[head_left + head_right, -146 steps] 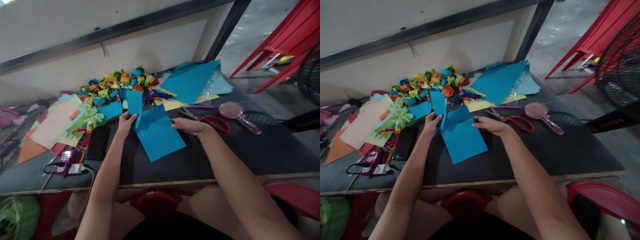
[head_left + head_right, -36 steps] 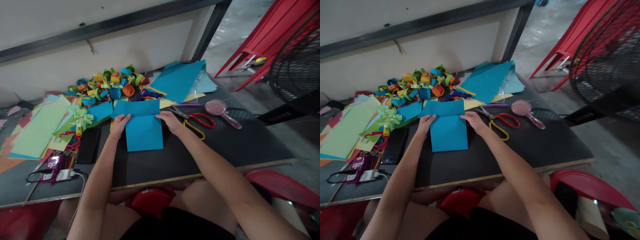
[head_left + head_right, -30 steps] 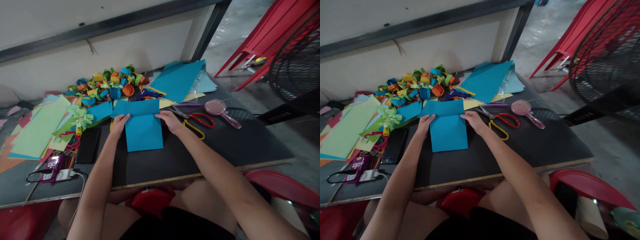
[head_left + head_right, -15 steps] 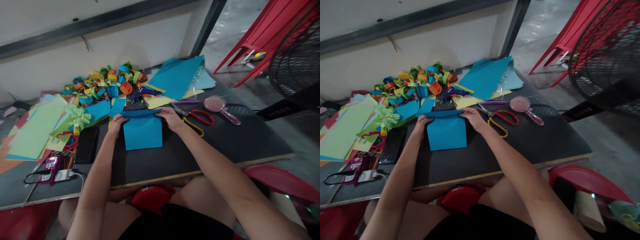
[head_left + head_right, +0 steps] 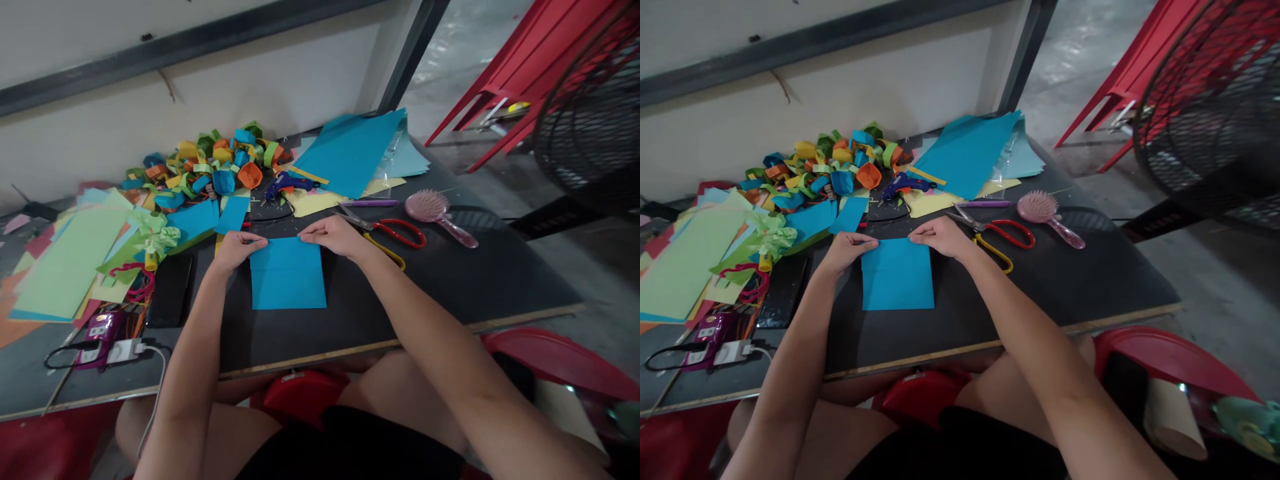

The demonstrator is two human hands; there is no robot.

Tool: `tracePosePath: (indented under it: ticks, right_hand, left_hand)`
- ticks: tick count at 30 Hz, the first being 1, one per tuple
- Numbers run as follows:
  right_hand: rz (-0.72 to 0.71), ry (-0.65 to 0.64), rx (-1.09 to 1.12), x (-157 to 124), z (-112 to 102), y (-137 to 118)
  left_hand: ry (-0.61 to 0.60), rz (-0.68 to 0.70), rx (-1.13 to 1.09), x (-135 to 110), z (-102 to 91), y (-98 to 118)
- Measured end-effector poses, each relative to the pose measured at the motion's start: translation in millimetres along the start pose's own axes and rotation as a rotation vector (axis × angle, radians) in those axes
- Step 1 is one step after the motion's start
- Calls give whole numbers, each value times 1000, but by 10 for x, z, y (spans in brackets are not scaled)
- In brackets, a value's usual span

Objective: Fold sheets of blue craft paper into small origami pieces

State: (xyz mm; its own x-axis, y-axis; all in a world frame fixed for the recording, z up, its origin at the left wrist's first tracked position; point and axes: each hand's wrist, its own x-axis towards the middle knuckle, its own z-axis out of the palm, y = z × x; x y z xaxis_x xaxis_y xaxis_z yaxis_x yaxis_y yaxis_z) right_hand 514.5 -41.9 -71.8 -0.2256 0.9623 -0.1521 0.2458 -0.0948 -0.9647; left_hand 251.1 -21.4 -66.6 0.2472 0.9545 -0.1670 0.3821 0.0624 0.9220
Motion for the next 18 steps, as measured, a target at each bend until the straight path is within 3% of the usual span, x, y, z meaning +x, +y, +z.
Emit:
tracePosePath:
  ticks: [6, 13, 18]
  right_hand:
    - [47, 16, -49, -30, -89, -11]
    - [9, 20, -72, -8, -136, 23]
    - [34, -11, -90, 8, -172, 60]
  left_hand:
    - [69, -5, 20, -28, -25, 20]
    - [-6, -10, -81, -73, -22, 77]
    - [-135, -94, -84, -69, -71, 56]
